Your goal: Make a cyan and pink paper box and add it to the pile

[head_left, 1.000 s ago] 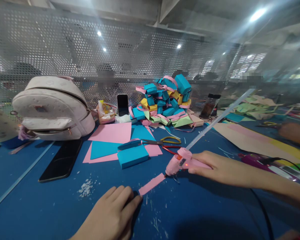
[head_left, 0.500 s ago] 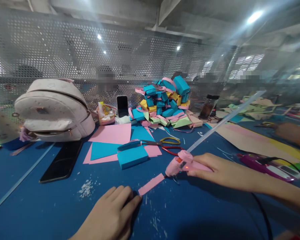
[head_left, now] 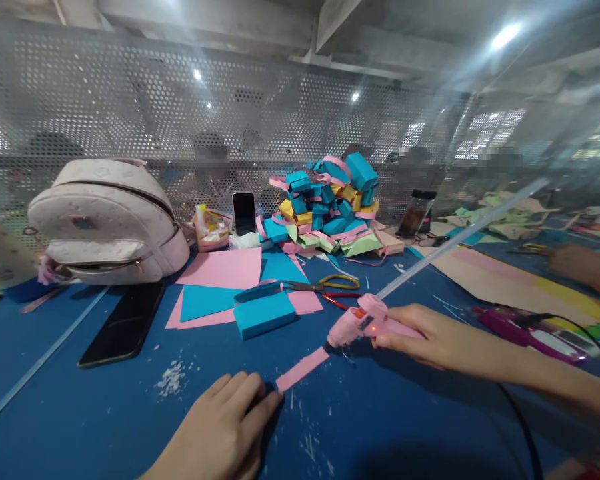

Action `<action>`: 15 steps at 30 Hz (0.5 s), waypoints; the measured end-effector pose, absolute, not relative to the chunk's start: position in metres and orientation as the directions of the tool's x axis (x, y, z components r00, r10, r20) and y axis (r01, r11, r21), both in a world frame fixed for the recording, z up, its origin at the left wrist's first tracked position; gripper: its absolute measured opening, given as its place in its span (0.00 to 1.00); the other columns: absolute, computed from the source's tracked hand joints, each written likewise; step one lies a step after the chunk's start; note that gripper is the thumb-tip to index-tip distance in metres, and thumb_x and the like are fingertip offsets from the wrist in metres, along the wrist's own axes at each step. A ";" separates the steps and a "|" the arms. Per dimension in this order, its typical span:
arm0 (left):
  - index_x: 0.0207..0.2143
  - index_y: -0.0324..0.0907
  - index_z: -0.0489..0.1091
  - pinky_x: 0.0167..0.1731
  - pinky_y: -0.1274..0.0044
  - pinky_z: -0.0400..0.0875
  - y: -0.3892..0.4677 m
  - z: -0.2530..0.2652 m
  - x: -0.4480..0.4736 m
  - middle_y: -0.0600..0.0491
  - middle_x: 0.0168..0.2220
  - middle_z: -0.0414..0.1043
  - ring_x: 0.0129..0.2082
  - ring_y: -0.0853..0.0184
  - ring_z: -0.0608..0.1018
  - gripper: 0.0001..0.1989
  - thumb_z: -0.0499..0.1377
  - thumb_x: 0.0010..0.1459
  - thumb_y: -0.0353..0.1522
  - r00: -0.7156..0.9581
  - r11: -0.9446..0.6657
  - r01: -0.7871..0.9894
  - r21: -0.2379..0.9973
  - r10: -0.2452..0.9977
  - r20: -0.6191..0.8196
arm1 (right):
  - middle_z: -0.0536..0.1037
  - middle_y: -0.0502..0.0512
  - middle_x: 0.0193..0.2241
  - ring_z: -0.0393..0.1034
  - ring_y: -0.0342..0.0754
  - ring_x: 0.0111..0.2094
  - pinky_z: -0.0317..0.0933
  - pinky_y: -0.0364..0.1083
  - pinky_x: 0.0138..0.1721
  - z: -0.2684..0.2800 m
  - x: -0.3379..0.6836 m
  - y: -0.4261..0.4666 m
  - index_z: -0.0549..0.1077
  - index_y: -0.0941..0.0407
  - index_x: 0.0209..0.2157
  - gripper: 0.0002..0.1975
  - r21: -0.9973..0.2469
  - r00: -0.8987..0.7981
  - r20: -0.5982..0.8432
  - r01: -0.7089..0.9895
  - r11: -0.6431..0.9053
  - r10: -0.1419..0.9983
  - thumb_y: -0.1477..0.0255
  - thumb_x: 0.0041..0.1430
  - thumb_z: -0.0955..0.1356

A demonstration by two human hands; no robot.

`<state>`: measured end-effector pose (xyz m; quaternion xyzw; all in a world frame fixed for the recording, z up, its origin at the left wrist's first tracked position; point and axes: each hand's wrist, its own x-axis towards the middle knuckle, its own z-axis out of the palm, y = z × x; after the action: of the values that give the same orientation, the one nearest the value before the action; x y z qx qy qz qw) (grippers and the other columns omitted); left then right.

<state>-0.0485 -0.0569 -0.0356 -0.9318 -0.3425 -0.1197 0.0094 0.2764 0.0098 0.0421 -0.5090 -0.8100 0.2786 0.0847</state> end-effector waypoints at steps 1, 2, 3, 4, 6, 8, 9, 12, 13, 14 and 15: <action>0.55 0.37 0.64 0.28 0.68 0.72 -0.057 -0.037 -0.049 0.43 0.39 0.70 0.32 0.59 0.72 0.23 0.46 0.58 0.21 0.737 -0.766 0.639 0.067 0.635 0.232 | 0.74 0.53 0.25 0.68 0.50 0.27 0.61 0.45 0.30 0.043 0.276 0.010 0.76 0.58 0.37 0.24 -0.543 -0.472 -0.151 0.774 0.326 0.868 0.53 0.63 0.60; 0.55 0.37 0.64 0.28 0.68 0.72 -0.057 -0.037 -0.049 0.43 0.38 0.70 0.32 0.59 0.72 0.23 0.46 0.58 0.21 0.736 -0.766 0.639 0.070 0.635 0.234 | 0.72 0.52 0.23 0.66 0.48 0.25 0.60 0.44 0.28 0.044 0.276 0.011 0.75 0.58 0.38 0.24 -0.550 -0.474 -0.157 0.770 0.322 0.866 0.54 0.63 0.60; 0.55 0.38 0.64 0.28 0.68 0.72 -0.057 -0.037 -0.049 0.43 0.38 0.70 0.32 0.59 0.72 0.23 0.46 0.58 0.21 0.734 -0.764 0.641 0.072 0.638 0.233 | 0.70 0.50 0.21 0.64 0.47 0.23 0.59 0.44 0.27 0.045 0.276 0.011 0.75 0.59 0.39 0.24 -0.557 -0.472 -0.161 0.768 0.314 0.867 0.54 0.63 0.60; 0.55 0.38 0.64 0.28 0.68 0.72 -0.057 -0.037 -0.050 0.43 0.38 0.70 0.32 0.59 0.72 0.23 0.46 0.58 0.21 0.733 -0.764 0.641 0.072 0.637 0.237 | 0.69 0.49 0.20 0.63 0.45 0.21 0.58 0.43 0.25 0.046 0.276 0.011 0.75 0.59 0.39 0.23 -0.564 -0.465 -0.164 0.767 0.304 0.870 0.54 0.63 0.61; 0.54 0.37 0.64 0.28 0.67 0.72 -0.057 -0.036 -0.050 0.43 0.38 0.70 0.32 0.59 0.72 0.23 0.45 0.57 0.21 0.734 -0.766 0.640 0.063 0.633 0.246 | 0.68 0.49 0.20 0.61 0.43 0.19 0.56 0.42 0.23 0.046 0.278 0.010 0.75 0.59 0.39 0.23 -0.587 -0.459 -0.176 0.759 0.281 0.871 0.54 0.61 0.62; 0.54 0.36 0.64 0.27 0.67 0.72 -0.057 -0.034 -0.049 0.43 0.38 0.70 0.31 0.58 0.72 0.23 0.46 0.57 0.21 0.739 -0.769 0.637 0.053 0.629 0.240 | 0.66 0.48 0.20 0.59 0.41 0.18 0.53 0.41 0.20 0.044 0.281 0.009 0.75 0.59 0.38 0.23 -0.632 -0.476 -0.219 0.734 0.248 0.852 0.53 0.61 0.63; 0.54 0.36 0.64 0.26 0.67 0.72 -0.057 -0.034 -0.049 0.43 0.37 0.70 0.31 0.58 0.72 0.22 0.46 0.58 0.21 0.744 -0.773 0.632 0.048 0.623 0.242 | 0.65 0.47 0.19 0.57 0.40 0.17 0.52 0.40 0.19 0.041 0.283 0.009 0.74 0.59 0.38 0.23 -0.663 -0.492 -0.246 0.714 0.225 0.835 0.53 0.61 0.62; 0.54 0.36 0.64 0.26 0.67 0.72 -0.056 -0.037 -0.049 0.43 0.37 0.70 0.30 0.58 0.72 0.22 0.46 0.58 0.21 0.746 -0.780 0.625 0.045 0.613 0.260 | 0.62 0.45 0.17 0.56 0.39 0.16 0.50 0.39 0.18 0.030 0.287 0.014 0.71 0.60 0.38 0.23 -0.758 -0.531 -0.255 0.628 0.173 0.808 0.52 0.63 0.62; 0.54 0.37 0.64 0.26 0.68 0.72 -0.056 -0.039 -0.050 0.43 0.37 0.69 0.30 0.58 0.72 0.22 0.46 0.58 0.21 0.743 -0.780 0.624 0.046 0.610 0.276 | 0.62 0.44 0.16 0.56 0.39 0.16 0.50 0.39 0.18 0.027 0.288 0.017 0.70 0.60 0.37 0.23 -0.785 -0.537 -0.229 0.595 0.172 0.812 0.52 0.63 0.62; 0.54 0.37 0.64 0.26 0.68 0.71 -0.055 -0.042 -0.050 0.43 0.37 0.69 0.30 0.58 0.72 0.22 0.46 0.58 0.21 0.737 -0.779 0.625 0.050 0.610 0.291 | 0.63 0.45 0.16 0.56 0.39 0.16 0.50 0.39 0.19 0.024 0.289 0.020 0.70 0.60 0.36 0.22 -0.805 -0.536 -0.197 0.566 0.176 0.821 0.53 0.63 0.62; 0.54 0.38 0.64 0.26 0.68 0.71 -0.055 -0.044 -0.051 0.43 0.37 0.69 0.30 0.59 0.71 0.23 0.46 0.57 0.21 0.732 -0.778 0.626 0.054 0.611 0.302 | 0.64 0.45 0.16 0.56 0.39 0.16 0.50 0.40 0.19 0.023 0.290 0.024 0.69 0.59 0.35 0.22 -0.818 -0.529 -0.166 0.545 0.184 0.832 0.53 0.63 0.62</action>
<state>-0.0506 -0.0547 -0.0439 -0.9303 -0.3324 -0.1531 0.0258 0.2901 0.0236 0.0233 -0.4578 -0.7522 0.4457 0.1612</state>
